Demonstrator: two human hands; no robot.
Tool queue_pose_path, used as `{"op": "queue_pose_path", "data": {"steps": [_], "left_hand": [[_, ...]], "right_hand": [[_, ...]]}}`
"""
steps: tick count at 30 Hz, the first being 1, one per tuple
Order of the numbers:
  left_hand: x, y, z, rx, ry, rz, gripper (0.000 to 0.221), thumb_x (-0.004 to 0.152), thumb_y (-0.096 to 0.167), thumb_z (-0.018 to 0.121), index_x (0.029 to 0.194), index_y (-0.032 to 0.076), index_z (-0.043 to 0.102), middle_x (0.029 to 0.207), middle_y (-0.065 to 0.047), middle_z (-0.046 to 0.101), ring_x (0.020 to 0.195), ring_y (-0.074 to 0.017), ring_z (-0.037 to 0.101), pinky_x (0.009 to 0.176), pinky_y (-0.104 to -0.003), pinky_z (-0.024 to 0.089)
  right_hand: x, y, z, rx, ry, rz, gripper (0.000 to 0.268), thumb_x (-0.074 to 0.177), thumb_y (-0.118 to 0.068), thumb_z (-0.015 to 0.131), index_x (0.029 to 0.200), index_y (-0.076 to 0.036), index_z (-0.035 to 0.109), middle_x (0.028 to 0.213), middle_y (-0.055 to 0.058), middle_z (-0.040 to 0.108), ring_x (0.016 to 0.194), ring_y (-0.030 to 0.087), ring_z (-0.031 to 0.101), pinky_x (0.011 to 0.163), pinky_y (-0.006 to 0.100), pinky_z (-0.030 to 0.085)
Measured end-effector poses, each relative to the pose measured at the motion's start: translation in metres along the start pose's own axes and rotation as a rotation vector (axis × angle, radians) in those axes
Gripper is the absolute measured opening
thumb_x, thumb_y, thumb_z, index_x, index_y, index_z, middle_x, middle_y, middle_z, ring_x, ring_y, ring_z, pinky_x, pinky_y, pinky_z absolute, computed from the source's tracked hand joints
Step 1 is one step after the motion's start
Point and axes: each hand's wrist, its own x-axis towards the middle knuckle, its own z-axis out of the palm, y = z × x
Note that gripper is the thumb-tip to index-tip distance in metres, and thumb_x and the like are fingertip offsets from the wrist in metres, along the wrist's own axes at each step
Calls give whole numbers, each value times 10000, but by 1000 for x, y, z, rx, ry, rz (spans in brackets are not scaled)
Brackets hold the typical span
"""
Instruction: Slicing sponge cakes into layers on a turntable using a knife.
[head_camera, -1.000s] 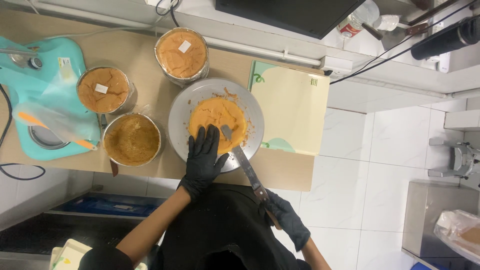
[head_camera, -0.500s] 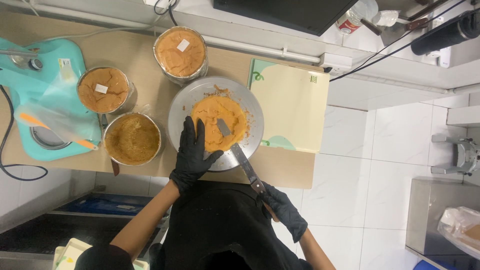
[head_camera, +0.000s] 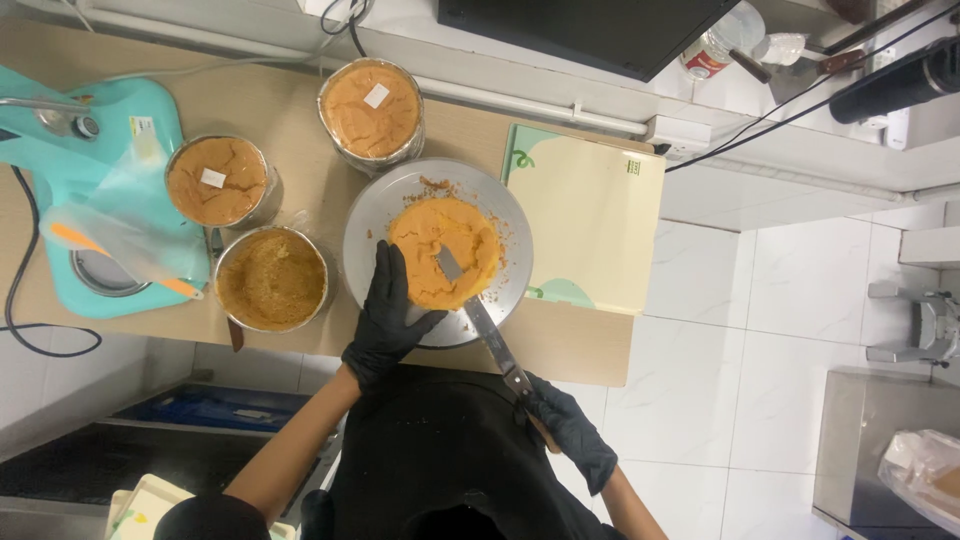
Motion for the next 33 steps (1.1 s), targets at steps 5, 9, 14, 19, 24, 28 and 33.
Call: {"op": "queue_pose_path", "data": {"steps": [5, 9, 14, 19, 24, 28, 33], "left_hand": [[2, 8, -14, 109, -70, -40, 1149, 797, 417, 823, 1569, -75, 129, 1600, -395, 115, 1495, -507, 206, 1190, -514, 298], [-3, -14, -12, -19, -66, 31, 1046, 900, 312, 770, 1598, -105, 113, 1626, -402, 203, 1512, -501, 305, 1208, -486, 350], [-13, -11, 4, 52, -3, 1, 1025, 891, 295, 772, 1582, -104, 127, 1601, -403, 245, 1478, -505, 351, 1187, -474, 373], [-19, -8, 16, 61, 49, -2, 1012, 898, 271, 761, 1580, -122, 124, 1599, -405, 249, 1481, -507, 347, 1197, -484, 357], [-30, -4, 25, 90, 33, -17, 1002, 875, 251, 742, 1566, -131, 125, 1591, -429, 206, 1491, -542, 290, 1202, -499, 336], [-26, 6, 11, 117, 7, -38, 993, 860, 269, 737, 1561, -104, 140, 1591, -409, 198, 1488, -518, 274, 1209, -507, 310], [0, -26, -2, -59, 17, 4, 1027, 945, 296, 710, 1605, -105, 33, 1671, -377, 65, 1575, -485, 114, 1273, -505, 192]], "right_hand": [[9, -80, -48, 367, -133, 799, 482, 1035, -105, 592, 1514, -86, 543, 987, 255, 684, 825, 344, 618, 761, 419, 538], [-4, -40, -26, 298, -33, 577, 475, 966, -128, 634, 1432, -76, 558, 1002, 122, 755, 818, 254, 715, 732, 364, 596], [10, -12, -4, -99, 95, -122, 399, 1027, -161, 624, 1413, -80, 562, 1194, 208, 702, 962, 296, 678, 817, 344, 575], [-4, -40, -21, 413, -37, 535, 463, 993, -149, 630, 1439, -54, 556, 1076, 156, 777, 956, 210, 699, 875, 342, 562], [37, -49, -15, 602, -69, 843, 448, 1032, -177, 580, 1469, -82, 607, 937, 166, 716, 826, 216, 604, 784, 361, 522], [35, -35, -2, 38, 52, -28, 418, 1048, -160, 586, 1448, -44, 554, 1205, 155, 691, 1014, 181, 627, 876, 303, 544], [-8, -41, -20, 571, -18, 663, 429, 1006, -150, 583, 1426, -64, 580, 1023, 51, 758, 926, 143, 663, 859, 296, 550]]}}
